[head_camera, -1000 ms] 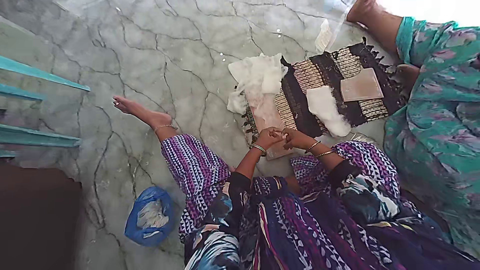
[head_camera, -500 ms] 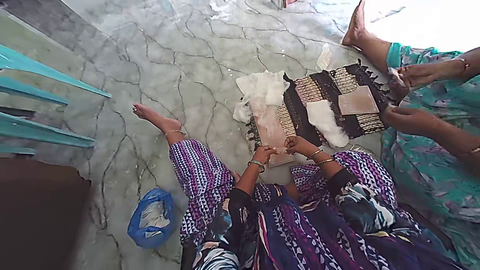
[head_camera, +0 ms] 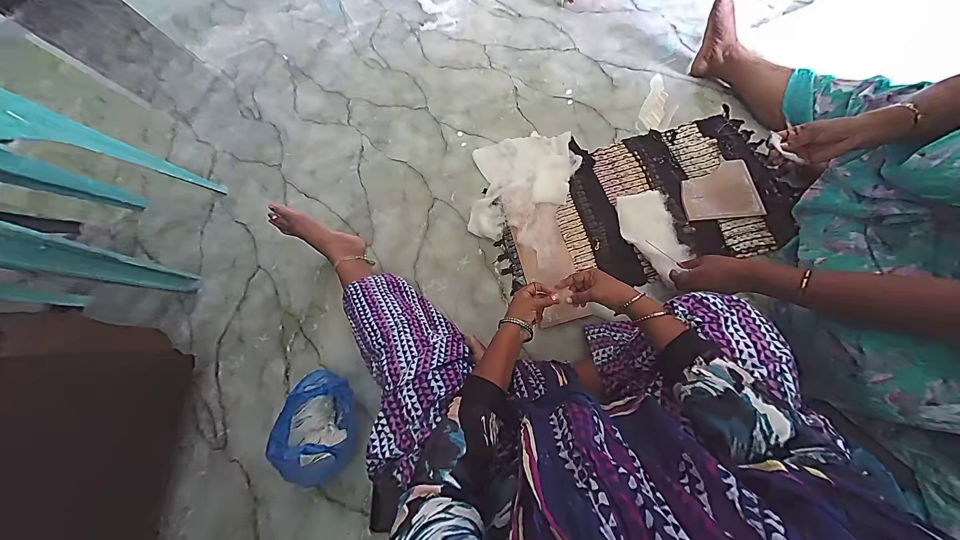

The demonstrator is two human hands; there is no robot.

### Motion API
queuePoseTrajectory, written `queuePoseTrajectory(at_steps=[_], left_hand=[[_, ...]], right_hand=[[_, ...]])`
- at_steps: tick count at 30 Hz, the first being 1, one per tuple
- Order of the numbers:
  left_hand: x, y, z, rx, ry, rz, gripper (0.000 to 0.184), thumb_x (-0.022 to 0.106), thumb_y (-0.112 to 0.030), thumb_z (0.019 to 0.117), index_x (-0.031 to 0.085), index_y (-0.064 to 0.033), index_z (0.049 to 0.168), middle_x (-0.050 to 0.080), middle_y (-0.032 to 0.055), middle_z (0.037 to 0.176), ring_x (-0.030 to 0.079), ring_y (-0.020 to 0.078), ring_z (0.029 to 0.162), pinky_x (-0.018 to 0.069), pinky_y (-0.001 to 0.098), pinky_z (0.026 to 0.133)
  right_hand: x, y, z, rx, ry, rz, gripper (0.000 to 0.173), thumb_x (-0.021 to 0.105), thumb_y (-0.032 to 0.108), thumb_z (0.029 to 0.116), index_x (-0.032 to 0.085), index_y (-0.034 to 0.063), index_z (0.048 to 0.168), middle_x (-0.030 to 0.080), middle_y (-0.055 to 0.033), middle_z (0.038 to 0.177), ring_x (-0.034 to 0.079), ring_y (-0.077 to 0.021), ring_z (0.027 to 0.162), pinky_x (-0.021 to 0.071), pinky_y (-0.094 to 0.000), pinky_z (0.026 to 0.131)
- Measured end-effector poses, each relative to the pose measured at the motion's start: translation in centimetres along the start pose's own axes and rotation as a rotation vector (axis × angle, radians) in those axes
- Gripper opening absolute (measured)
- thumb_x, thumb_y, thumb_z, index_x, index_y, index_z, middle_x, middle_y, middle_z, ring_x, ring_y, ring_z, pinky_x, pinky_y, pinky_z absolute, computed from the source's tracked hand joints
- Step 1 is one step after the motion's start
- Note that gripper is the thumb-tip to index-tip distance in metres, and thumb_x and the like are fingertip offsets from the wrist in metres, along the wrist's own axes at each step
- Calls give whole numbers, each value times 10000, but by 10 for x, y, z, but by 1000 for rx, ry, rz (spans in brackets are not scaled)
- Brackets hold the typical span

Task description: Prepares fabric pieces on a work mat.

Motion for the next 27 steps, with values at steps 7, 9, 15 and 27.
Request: queuePoseTrajectory(at_steps=[7,9,15,27], left_hand=[[-13,-6,-3,15,-23,162,280,619,8,988,549,46,1256,691,58,888,437,-16,529,339,172,483],[-38,-12,0,32,-155,363,315,648,-40,988,589,55,1284,702,130,1066,569,80,768,459,255,686],[-99,-25,-9,-29,-701,785,870,647,-370,1017,147,-46,1651,316,295,1629,530,450,1367,460,582,1088],[18,-6,-3,195,-143,389,196,661,-61,992,701,118,1061,720,184,986,644,159,873,519,319,867]], right_hand=[[-5,2,-3,13,-82,0,68,626,-11,972,664,24,926,646,85,718,596,8,627,515,-186,642],[-10,5,-4,32,-127,5,54,621,1,984,665,13,955,652,65,747,597,2,638,513,-188,637],[-9,4,-1,49,-199,33,53,632,22,990,680,2,980,661,48,755,590,-1,625,493,-179,604],[2,-1,-1,58,-198,150,84,571,93,1045,625,27,1048,672,45,781,624,-23,634,530,-200,626]])
Point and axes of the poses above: each hand's wrist, its own z-axis towards the middle knuckle, its own x-axis out of the palm, y = z × x, the point moved 2 cm from there along z, towards the middle knuckle
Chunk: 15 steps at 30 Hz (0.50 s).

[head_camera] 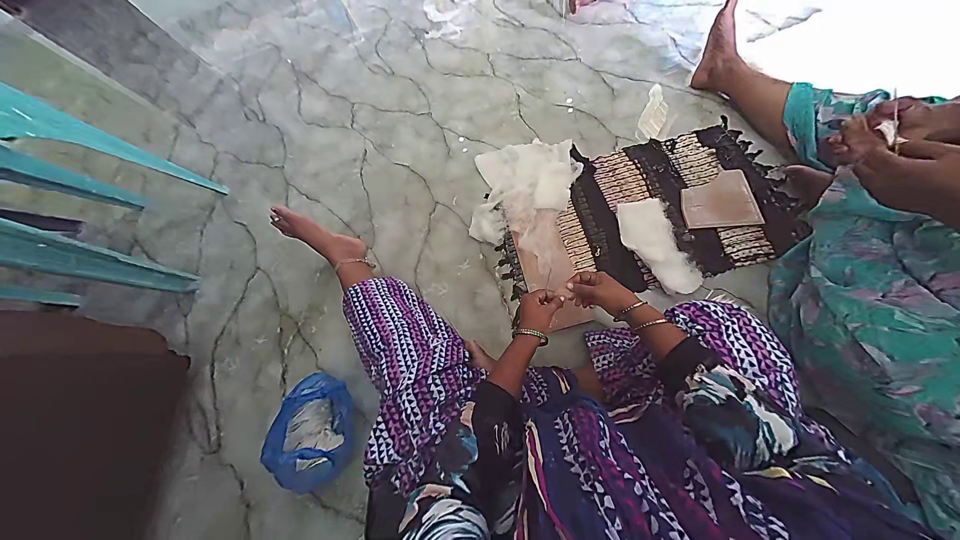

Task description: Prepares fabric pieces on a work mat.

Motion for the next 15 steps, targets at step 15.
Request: queuePoseTrajectory(at_steps=[15], left_hand=[[-16,27,27,-103,66,-20,166,673,-58,984,698,99,1031,702,146,955,604,134,852,495,323,850]], right_hand=[[-5,6,34,53,-40,-335,108,630,7,982,662,-56,1063,651,-24,837,558,-28,678,475,-211,662]])
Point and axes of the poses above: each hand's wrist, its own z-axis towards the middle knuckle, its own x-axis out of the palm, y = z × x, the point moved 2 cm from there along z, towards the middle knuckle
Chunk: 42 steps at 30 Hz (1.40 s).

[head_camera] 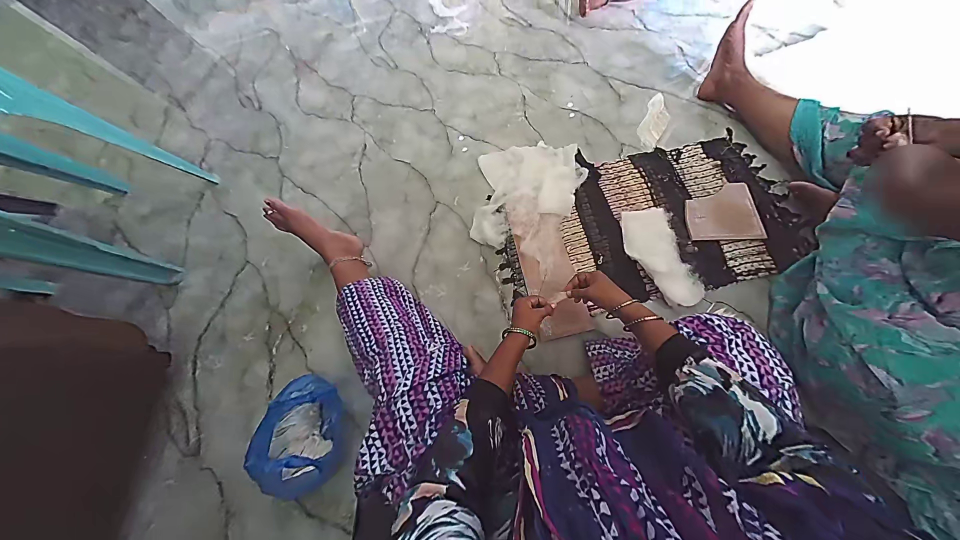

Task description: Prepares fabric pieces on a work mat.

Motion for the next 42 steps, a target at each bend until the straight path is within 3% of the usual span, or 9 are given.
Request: queuePoseTrajectory(at_steps=[4,7,10,13,23,29,33,37,42], left_hand=[[2,11,17,-48,15,135,430,719,-159,974,620,76,1319,691,257,1196,666,323,1120,486,464,1050],[5,10,22,-53,12,208,661,765,-243,947,491,-17,1504,691,230,1207,664,340,1112,488,495,1044],[9,9,26,-60,19,306,391,678,-202,1002,652,9,1330,702,211,1233,659,324,1185,471,485,1084],[9,9,34,-79,-18,351,276,636,-194,1027,721,22,1178,716,203,1191,663,320,1170,473,503,1068],[13,-2,36,-117,46,538,306,567,-198,1049,670,10,1247,699,209,1208,651,349,1194,480,543,1049],[8,0,20,-83,-48,506,613,626,-296,1028,403,-35,1536,560,230,1439,613,367,1264,496,546,1048],[5,10,4,96,-135,480,388,402,-138,1097,565,9,1417,586,282,1363,622,403,1223,504,514,1044],[16,16,-5,154,-180,447,373,433,-2,1042,668,14,1331,610,299,1308,624,386,1212,492,454,1075],[31,14,5,118,-223,376,358,496,-87,1057,651,-16,1372,630,291,1284,643,382,1176,499,466,1059]], right_hand=[[7,-11,18,-6,-8,-150,171,639,4,963,653,-84,1109,655,-116,922,565,-99,752,485,-279,748],[11,-16,27,-27,1,-183,238,627,-8,958,632,-89,1181,665,-170,981,607,-172,839,507,-342,828],[14,-17,27,-18,26,-174,305,628,-10,966,610,-86,1261,682,-176,1012,622,-162,863,512,-330,854],[12,-21,33,-21,1,-249,217,624,37,989,683,-77,1163,704,-206,1049,653,-219,945,503,-383,923],[17,-26,39,-67,-53,-525,232,554,46,1012,687,-82,1154,657,-275,1176,626,-401,1163,459,-524,1045],[16,-21,35,-6,-124,-572,278,603,77,998,643,-51,1242,616,-280,1256,627,-416,1164,489,-546,1010],[15,-23,34,16,-169,-566,347,645,109,983,607,-32,1297,605,-274,1270,635,-413,1149,502,-543,992],[17,-23,33,13,-182,-564,367,651,110,980,594,-29,1315,600,-278,1286,637,-419,1153,503,-536,996],[17,-28,31,-12,-180,-591,337,611,127,1005,613,-11,1312,596,-286,1295,630,-429,1166,498,-549,999]])
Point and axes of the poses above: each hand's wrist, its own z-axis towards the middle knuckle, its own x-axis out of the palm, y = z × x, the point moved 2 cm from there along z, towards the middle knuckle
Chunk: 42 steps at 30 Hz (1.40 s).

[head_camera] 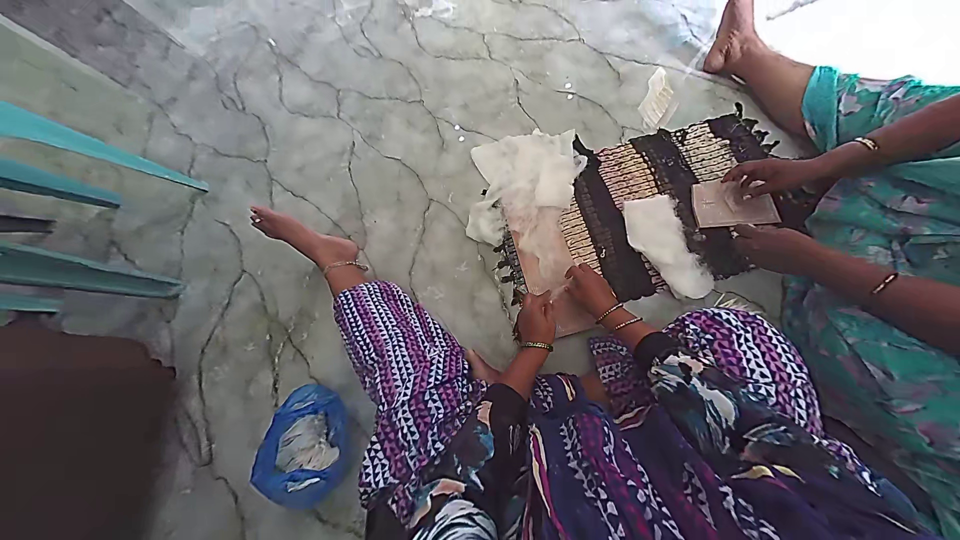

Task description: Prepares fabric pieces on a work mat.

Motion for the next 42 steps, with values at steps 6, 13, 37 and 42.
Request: queuePoseTrajectory(at_steps=[6,13,37,42], left_hand=[[0,-14,22,-116,93,100,326,595,-203,1043,695,-60,1318,641,213,1318,628,334,1232,486,476,1074],[-2,-13,30,-166,155,124,275,569,-154,1044,693,-17,1247,652,195,1289,638,322,1207,494,500,1047],[1,6,7,53,-2,75,280,498,-18,1033,727,74,1164,671,277,1232,639,364,1216,471,427,1106],[-4,-4,12,-23,95,177,281,519,-46,1023,715,51,1200,636,267,1297,609,353,1265,460,435,1117]], right_hand=[[4,2,-4,-99,-2,-10,278,524,79,1020,688,-38,1210,612,-295,1275,617,-426,1190,473,-537,1036],[4,-5,4,-106,-14,-37,244,522,83,1025,692,-40,1149,635,-275,1189,642,-420,1113,496,-550,975],[0,-3,4,-30,-13,16,301,585,79,1005,628,-31,1282,616,-279,1244,635,-423,1142,496,-543,999],[19,8,-9,-375,-154,-163,356,486,11,998,639,-31,1317,594,-243,1423,561,-420,1336,407,-608,1101]])
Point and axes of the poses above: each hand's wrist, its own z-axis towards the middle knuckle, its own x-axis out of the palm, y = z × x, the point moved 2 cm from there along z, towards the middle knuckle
